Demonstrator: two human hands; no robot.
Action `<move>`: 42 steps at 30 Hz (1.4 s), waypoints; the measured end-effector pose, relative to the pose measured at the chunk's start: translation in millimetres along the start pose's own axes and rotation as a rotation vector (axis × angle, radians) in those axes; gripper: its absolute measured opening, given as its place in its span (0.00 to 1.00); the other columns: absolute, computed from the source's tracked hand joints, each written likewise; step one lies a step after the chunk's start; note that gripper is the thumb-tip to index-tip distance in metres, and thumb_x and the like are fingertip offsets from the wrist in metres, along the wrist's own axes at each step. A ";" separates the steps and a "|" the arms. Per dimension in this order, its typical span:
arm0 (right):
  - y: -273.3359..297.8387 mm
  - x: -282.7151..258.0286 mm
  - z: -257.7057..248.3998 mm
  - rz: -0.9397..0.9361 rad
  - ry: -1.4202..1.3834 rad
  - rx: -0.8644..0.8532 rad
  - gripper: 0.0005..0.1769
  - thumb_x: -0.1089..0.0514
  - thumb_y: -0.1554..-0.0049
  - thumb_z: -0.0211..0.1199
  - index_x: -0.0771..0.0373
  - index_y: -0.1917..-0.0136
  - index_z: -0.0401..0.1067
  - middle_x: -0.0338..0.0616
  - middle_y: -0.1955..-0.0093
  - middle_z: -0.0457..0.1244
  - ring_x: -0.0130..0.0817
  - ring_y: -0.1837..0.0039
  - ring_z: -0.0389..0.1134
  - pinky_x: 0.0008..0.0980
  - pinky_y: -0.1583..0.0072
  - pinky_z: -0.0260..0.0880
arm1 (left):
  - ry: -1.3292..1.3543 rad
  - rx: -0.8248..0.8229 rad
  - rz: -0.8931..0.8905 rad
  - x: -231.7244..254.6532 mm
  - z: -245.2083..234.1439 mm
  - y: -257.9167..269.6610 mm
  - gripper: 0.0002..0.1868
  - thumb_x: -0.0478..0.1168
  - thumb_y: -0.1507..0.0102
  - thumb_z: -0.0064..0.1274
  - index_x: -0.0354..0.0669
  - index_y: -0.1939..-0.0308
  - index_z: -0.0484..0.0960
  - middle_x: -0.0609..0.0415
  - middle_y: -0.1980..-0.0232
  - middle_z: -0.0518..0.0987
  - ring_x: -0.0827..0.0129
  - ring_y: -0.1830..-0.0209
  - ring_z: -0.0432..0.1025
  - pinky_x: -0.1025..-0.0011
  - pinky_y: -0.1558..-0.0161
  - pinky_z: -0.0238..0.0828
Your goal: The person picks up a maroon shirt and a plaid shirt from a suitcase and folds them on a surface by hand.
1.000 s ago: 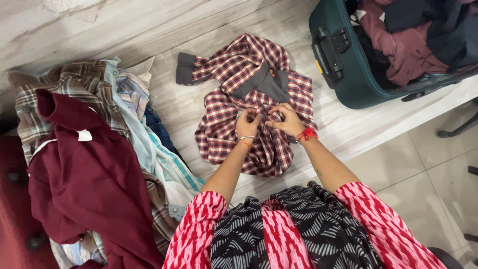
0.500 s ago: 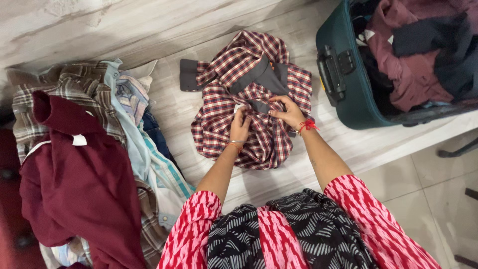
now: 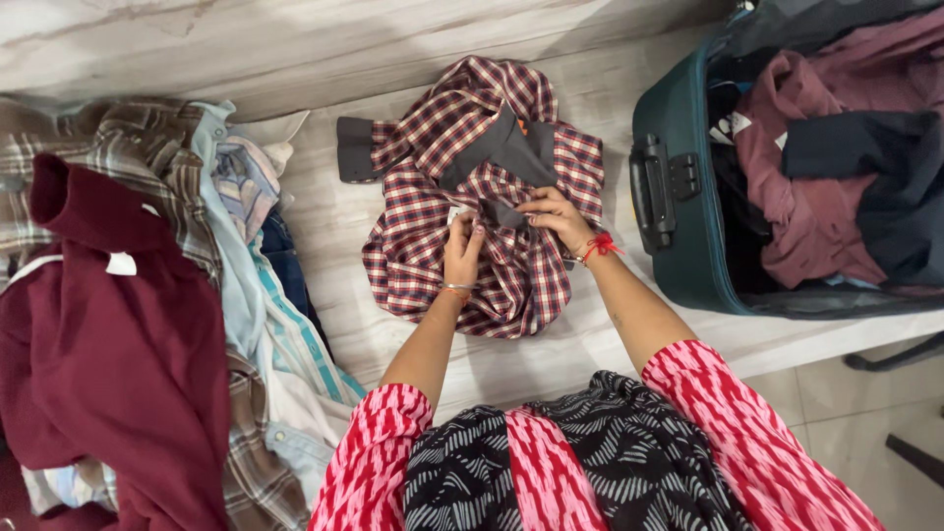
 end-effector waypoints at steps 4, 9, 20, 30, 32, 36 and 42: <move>6.3 -10.1 9.0 -0.015 0.156 -0.055 0.21 0.58 0.49 0.68 0.56 0.40 0.80 0.45 0.31 0.52 0.44 0.27 0.53 0.38 0.26 0.54 | 0.022 0.052 0.024 18.8 4.5 1.6 0.20 0.44 0.33 0.57 0.36 0.43 0.71 0.56 0.57 0.75 0.76 0.61 0.67 0.76 0.58 0.67; 22.4 -61.3 31.7 -0.169 0.577 0.032 0.17 0.50 0.51 0.74 0.53 0.48 0.82 0.50 0.32 0.55 0.52 0.26 0.53 0.47 0.26 0.52 | -0.175 0.140 -0.073 14.5 1.4 1.7 0.17 0.42 0.32 0.55 0.34 0.46 0.76 0.51 0.62 0.78 0.72 0.63 0.68 0.73 0.58 0.68; 1.1 -48.9 -70.9 0.042 -0.099 0.486 0.10 0.62 0.41 0.67 0.68 0.47 0.78 0.42 0.50 0.69 0.30 0.48 0.67 0.30 0.43 0.67 | 0.464 0.318 -0.212 -44.7 -55.2 -0.9 0.25 0.32 0.37 0.45 0.41 0.34 0.74 0.55 0.48 0.78 0.69 0.55 0.68 0.71 0.53 0.67; 77.7 -78.9 86.3 0.232 0.391 -0.974 0.20 0.51 0.40 0.63 0.61 0.38 0.73 0.40 0.40 0.67 0.29 0.42 0.67 0.31 0.40 0.68 | 0.009 0.042 -0.280 -11.3 -14.7 25.7 0.21 0.51 0.35 0.59 0.37 0.51 0.80 0.45 0.37 0.74 0.57 0.38 0.69 0.65 0.40 0.69; 64.1 -71.3 79.4 0.288 0.341 -0.816 0.18 0.50 0.40 0.63 0.60 0.40 0.73 0.40 0.48 0.70 0.29 0.48 0.69 0.31 0.45 0.70 | -0.243 0.066 -0.215 20.2 -7.0 27.3 0.21 0.51 0.38 0.64 0.34 0.55 0.83 0.39 0.41 0.78 0.52 0.42 0.73 0.62 0.40 0.72; 4.9 -70.2 35.1 0.246 0.161 -0.199 0.16 0.49 0.38 0.63 0.64 0.46 0.71 0.39 0.55 0.68 0.30 0.56 0.69 0.33 0.55 0.71 | -0.411 0.002 0.167 102.2 28.1 36.4 0.20 0.44 0.45 0.64 0.36 0.53 0.85 0.39 0.39 0.78 0.47 0.37 0.71 0.57 0.34 0.65; -5.3 -90.9 0.4 0.057 0.570 0.306 0.32 0.55 0.48 0.75 0.66 0.39 0.61 0.44 0.62 0.65 0.29 0.61 0.66 0.30 0.57 0.66 | -0.565 -0.328 0.612 142.9 93.5 92.8 0.20 0.40 0.47 0.65 0.34 0.56 0.79 0.32 0.30 0.70 0.37 0.28 0.62 0.52 0.30 0.57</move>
Point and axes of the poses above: each hand's wrist, its own y-axis away from the middle knuckle, its own z-axis out of the palm, x = y × z, the point moved 10 cm from there along -y, towards the middle knuckle
